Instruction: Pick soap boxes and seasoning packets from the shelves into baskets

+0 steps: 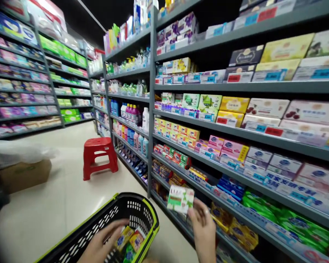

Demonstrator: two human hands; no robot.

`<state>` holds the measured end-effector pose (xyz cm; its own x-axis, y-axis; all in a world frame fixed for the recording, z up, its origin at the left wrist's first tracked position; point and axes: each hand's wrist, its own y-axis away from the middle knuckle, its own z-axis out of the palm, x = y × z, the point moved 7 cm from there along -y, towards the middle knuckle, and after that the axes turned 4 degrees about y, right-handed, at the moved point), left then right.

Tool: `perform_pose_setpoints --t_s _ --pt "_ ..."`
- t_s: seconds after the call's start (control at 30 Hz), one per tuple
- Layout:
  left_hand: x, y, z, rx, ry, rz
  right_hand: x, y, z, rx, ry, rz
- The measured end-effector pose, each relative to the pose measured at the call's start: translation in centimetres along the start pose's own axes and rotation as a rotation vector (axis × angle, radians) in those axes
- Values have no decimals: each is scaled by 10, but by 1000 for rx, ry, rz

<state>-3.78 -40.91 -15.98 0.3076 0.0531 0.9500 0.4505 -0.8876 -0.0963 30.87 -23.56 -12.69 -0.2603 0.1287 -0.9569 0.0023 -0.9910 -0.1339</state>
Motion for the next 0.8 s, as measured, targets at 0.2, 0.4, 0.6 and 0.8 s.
perform_pose_setpoints --t_s 0.2,0.4,0.6,0.8 --pt "248 -146 9 -75 481 255 -195 -90 116 -59 90 -318" --pt "405 -221 -2 -155 741 164 -325 -138 206 -59 158 -266" --pt "500 -264 -43 -202 747 -28 -417 -169 254 -37 215 -75" --pt "489 -212 -47 -351 603 -235 -431 -94 234 46 189 366"
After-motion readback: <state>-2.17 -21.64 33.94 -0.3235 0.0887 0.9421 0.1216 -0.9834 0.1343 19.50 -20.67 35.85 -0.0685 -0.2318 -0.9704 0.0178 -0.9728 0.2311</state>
